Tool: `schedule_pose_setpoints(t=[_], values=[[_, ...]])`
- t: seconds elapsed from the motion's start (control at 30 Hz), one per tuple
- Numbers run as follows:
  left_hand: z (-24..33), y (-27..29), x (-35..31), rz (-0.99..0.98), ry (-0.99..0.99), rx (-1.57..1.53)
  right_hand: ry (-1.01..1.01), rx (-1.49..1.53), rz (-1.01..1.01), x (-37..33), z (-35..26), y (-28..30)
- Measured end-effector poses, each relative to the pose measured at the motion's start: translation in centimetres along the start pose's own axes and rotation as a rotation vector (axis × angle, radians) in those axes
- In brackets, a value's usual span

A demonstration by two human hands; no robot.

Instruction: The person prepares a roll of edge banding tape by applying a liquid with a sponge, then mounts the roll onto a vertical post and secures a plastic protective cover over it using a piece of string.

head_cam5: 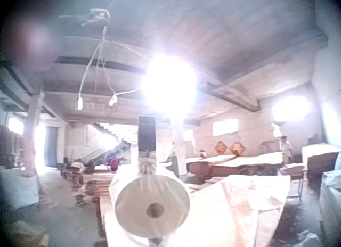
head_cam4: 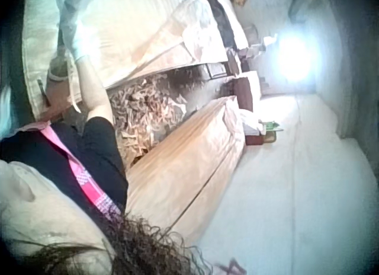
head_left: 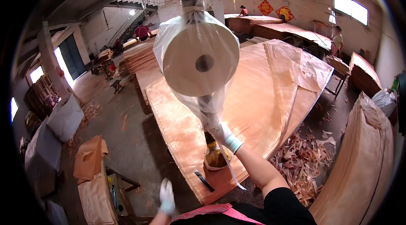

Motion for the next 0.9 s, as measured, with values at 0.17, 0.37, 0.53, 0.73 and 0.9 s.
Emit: schedule_pose_setpoints(t=[0.17,0.37,0.53,0.73,0.9], values=[[-12.2,12.7,-5.3,0.286,0.508,0.259,-0.004,-0.056,-0.011,-0.5,1.1,0.1],[-15.0,19.4,-8.8,0.436,0.657,0.271,0.074,-0.079,-0.131,-0.6,0.3,-1.0],[-16.0,22.6,-12.0,0.513,0.673,0.21,0.042,-0.048,-0.101,-1.3,-0.5,-0.3],[-16.5,25.2,-16.4,0.626,0.694,0.148,-0.104,0.03,-0.076,-0.8,-1.6,-0.9],[-17.2,26.5,-18.8,0.694,0.723,0.116,-0.044,0.114,-0.058,-1.1,0.3,-1.0]])
Point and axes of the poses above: each hand's wrist, its own x-axis towards the middle knuckle, its own y-axis out of the back of the hand, z = x × y, the point moved 7 cm from there along x, towards the middle knuckle, and after that the axes turned 14 degrees about z, right-handed, at the moved point
